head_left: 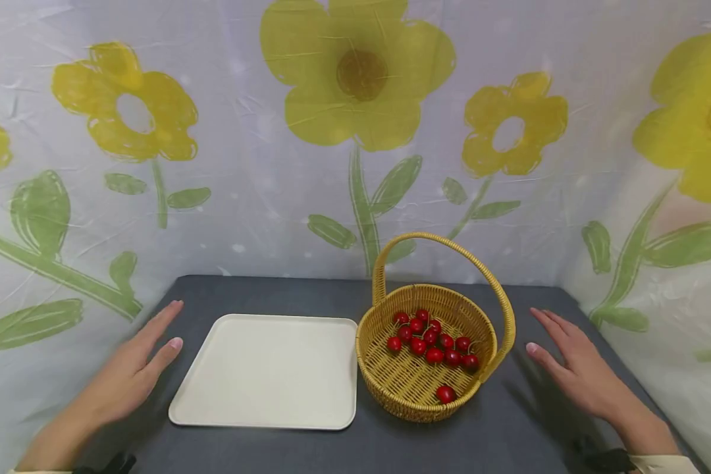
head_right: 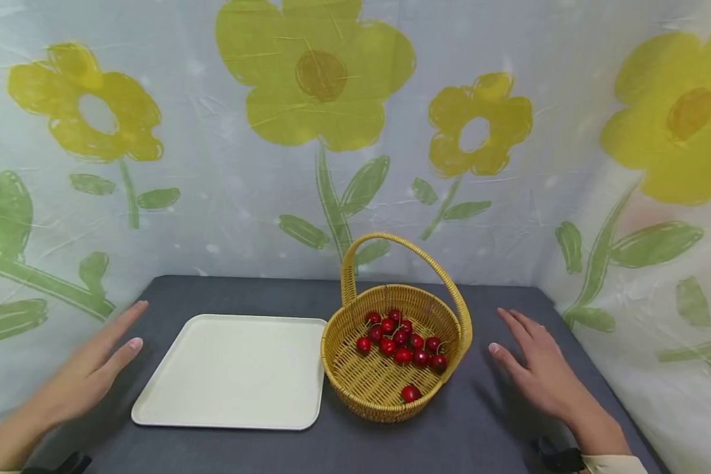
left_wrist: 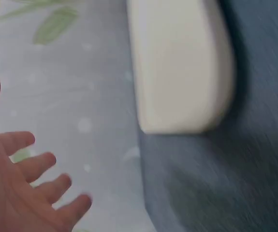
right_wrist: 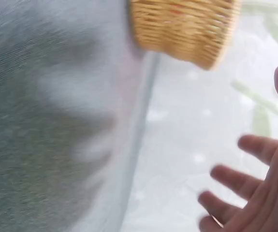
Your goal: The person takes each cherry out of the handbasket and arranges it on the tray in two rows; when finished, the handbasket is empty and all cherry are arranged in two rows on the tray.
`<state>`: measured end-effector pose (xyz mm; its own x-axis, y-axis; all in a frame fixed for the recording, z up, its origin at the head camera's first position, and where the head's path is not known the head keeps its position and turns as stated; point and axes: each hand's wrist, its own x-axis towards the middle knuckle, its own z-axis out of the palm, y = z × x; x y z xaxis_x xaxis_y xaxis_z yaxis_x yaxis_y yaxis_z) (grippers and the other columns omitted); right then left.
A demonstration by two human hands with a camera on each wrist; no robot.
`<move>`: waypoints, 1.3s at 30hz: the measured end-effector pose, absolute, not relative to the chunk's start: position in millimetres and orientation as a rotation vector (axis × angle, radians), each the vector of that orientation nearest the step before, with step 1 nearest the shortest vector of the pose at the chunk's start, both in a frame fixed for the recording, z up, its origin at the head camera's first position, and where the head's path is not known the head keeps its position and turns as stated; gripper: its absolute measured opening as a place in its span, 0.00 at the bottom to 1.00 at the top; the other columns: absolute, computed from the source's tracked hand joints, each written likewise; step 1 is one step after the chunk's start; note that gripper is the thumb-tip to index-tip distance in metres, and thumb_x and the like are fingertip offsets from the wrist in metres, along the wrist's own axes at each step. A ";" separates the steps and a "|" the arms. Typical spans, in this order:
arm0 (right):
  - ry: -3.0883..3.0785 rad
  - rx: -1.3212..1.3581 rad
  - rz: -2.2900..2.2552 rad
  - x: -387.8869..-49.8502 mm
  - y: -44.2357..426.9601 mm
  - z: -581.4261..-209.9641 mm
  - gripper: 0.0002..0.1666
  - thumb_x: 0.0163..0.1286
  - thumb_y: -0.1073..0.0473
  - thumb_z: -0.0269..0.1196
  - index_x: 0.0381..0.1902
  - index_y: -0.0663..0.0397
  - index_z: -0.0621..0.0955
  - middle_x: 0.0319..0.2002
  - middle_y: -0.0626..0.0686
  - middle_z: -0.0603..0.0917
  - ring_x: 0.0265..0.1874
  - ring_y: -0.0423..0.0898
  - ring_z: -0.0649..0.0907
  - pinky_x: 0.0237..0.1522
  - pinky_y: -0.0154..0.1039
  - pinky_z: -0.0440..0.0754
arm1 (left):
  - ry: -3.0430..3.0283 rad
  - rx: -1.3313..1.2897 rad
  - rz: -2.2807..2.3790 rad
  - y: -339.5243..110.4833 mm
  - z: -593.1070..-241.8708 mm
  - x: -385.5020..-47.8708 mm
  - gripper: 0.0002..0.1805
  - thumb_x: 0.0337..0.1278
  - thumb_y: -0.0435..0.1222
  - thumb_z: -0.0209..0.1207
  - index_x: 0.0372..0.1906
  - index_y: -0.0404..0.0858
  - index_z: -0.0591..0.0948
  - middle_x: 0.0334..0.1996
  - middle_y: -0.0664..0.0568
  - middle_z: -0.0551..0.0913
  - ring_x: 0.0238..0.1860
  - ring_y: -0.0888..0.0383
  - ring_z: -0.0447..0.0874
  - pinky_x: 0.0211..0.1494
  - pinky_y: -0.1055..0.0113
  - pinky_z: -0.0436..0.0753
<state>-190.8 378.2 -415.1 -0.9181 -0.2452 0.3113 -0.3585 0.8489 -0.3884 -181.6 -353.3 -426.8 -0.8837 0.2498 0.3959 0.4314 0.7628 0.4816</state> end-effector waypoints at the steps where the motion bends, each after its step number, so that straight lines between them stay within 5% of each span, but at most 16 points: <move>1: -2.775 0.461 0.692 -189.5 378.2 -411.7 0.40 0.85 0.49 0.62 0.87 0.52 0.63 0.80 0.72 0.67 0.76 0.79 0.67 0.68 0.81 0.64 | -2.645 -0.529 -0.881 -350.3 -422.5 -179.6 0.40 0.85 0.38 0.57 0.90 0.53 0.55 0.86 0.38 0.61 0.83 0.38 0.66 0.76 0.88 0.53; 4: -2.777 0.423 0.751 -187.0 375.4 -404.2 0.35 0.88 0.48 0.59 0.86 0.47 0.67 0.78 0.65 0.74 0.73 0.68 0.76 0.65 0.64 0.79 | -2.618 -0.572 -1.070 -338.0 -411.2 -175.5 0.42 0.82 0.34 0.60 0.90 0.57 0.57 0.86 0.46 0.65 0.78 0.57 0.76 0.67 0.91 0.65; 7: -2.736 0.396 0.845 -188.4 368.4 -401.4 0.31 0.89 0.49 0.57 0.84 0.42 0.70 0.75 0.59 0.80 0.68 0.42 0.82 0.59 0.34 0.84 | -2.536 -0.733 -1.343 -323.8 -403.2 -176.7 0.42 0.80 0.26 0.58 0.90 0.49 0.57 0.86 0.48 0.65 0.77 0.73 0.72 0.70 0.84 0.75; 10: -2.643 0.409 1.030 -193.4 358.2 -401.6 0.28 0.90 0.52 0.55 0.83 0.43 0.71 0.71 0.58 0.83 0.61 0.23 0.81 0.55 0.16 0.78 | -2.441 -0.888 -1.595 -307.7 -395.5 -181.4 0.40 0.79 0.21 0.54 0.89 0.41 0.58 0.86 0.46 0.66 0.80 0.68 0.71 0.73 0.76 0.77; 14: -2.542 0.407 1.219 -201.5 344.6 -406.2 0.27 0.91 0.54 0.52 0.82 0.48 0.72 0.70 0.59 0.83 0.57 0.22 0.83 0.56 0.18 0.81 | -2.370 -0.998 -1.722 -282.3 -384.3 -190.2 0.39 0.78 0.19 0.53 0.87 0.37 0.61 0.83 0.40 0.69 0.80 0.62 0.74 0.74 0.71 0.79; 21: -2.484 0.405 1.521 -212.5 333.8 -421.9 0.30 0.93 0.50 0.49 0.84 0.54 0.68 0.67 0.36 0.82 0.60 0.26 0.84 0.59 0.19 0.80 | -2.335 -1.118 -1.784 -241.7 -372.4 -202.4 0.35 0.77 0.21 0.56 0.85 0.35 0.66 0.80 0.45 0.75 0.76 0.57 0.79 0.75 0.66 0.80; 25: -2.424 0.422 1.701 -219.5 326.4 -430.6 0.30 0.93 0.52 0.48 0.84 0.58 0.67 0.67 0.31 0.81 0.64 0.28 0.82 0.62 0.21 0.80 | -2.317 -1.159 -1.821 -218.1 -374.2 -211.9 0.34 0.78 0.23 0.58 0.83 0.35 0.68 0.79 0.46 0.76 0.76 0.58 0.80 0.75 0.64 0.81; 33: -2.411 0.356 1.678 -233.6 307.4 -451.4 0.31 0.91 0.54 0.52 0.84 0.58 0.68 0.78 0.66 0.74 0.66 0.28 0.79 0.61 0.21 0.79 | -2.389 -1.172 -1.844 -165.6 -380.4 -225.1 0.33 0.77 0.32 0.65 0.82 0.40 0.72 0.77 0.48 0.78 0.77 0.48 0.78 0.72 0.58 0.84; 39: -2.424 0.347 1.661 -241.9 303.7 -465.6 0.32 0.91 0.52 0.52 0.86 0.55 0.66 0.81 0.65 0.72 0.66 0.25 0.78 0.62 0.18 0.76 | -2.420 -1.190 -1.903 -133.3 -386.9 -234.9 0.34 0.75 0.36 0.69 0.81 0.42 0.74 0.76 0.49 0.79 0.76 0.40 0.78 0.70 0.63 0.86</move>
